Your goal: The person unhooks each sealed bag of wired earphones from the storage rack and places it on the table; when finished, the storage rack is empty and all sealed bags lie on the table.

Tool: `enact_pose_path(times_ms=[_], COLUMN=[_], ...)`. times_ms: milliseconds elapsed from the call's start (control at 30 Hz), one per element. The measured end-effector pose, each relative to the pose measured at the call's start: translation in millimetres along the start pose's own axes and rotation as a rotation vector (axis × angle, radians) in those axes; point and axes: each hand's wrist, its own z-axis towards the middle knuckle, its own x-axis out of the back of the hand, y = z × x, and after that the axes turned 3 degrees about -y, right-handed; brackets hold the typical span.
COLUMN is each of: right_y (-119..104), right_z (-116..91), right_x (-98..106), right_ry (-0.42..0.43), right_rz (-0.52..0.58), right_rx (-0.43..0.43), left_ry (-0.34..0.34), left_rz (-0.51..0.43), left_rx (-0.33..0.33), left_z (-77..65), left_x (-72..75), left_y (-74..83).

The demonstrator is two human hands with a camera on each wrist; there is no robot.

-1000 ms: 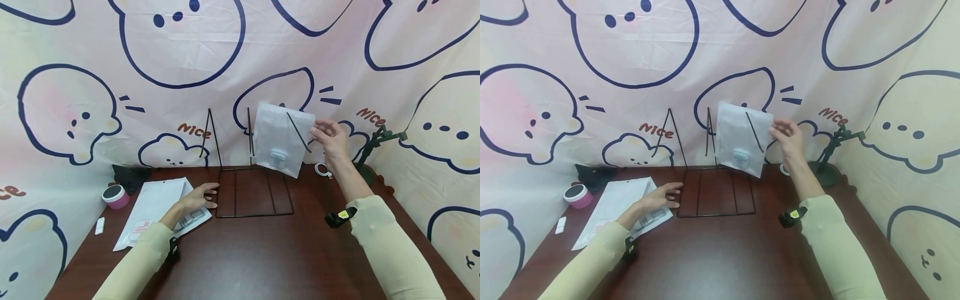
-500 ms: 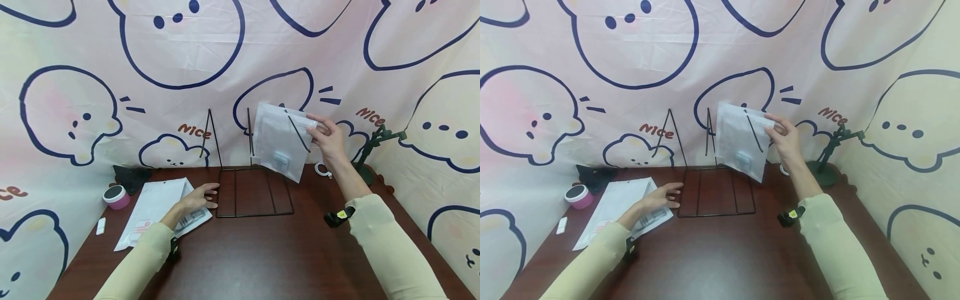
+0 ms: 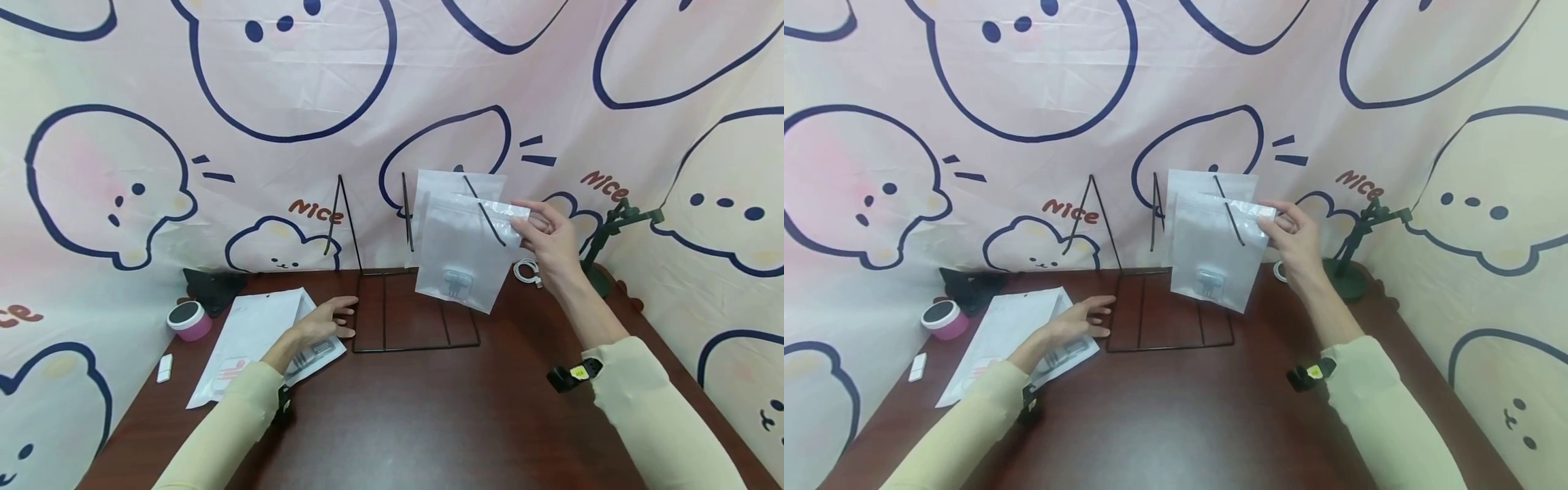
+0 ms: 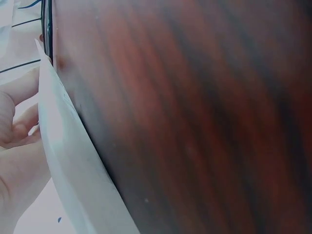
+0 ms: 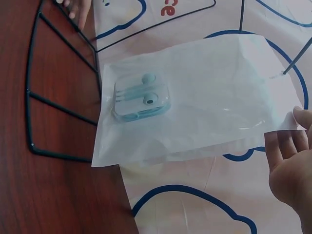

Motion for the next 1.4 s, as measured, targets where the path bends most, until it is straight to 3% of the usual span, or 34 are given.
enact_pose_path(times_ms=[333,633,867,1133,1400], right_y=[-15,-32,-40,-52,-50], right_z=[-37,-62,-85,-104,-118], right_x=[8,5,15,31,64], right_ry=[0.02,0.034,-0.012,-0.024,0.038], right_rz=[-0.149,-0.227,-0.184,-0.195,-0.199], right_rx=[0.0,0.001,0.03,0.121,0.001], left_ry=[-0.004,0.009,0.003,0.003,-0.003], left_rz=[-0.036,-0.014,-0.01,0.008,0.017], left_rx=[-0.024,-0.01,-0.002,-0.004,-0.008], left_z=[1.7,-0.2,0.6,0.5,1.7], left_x=[-0.4,1.7,1.5,3.8,4.0], left_y=[-5.3,-4.3,-2.4,-0.9,-2.2])
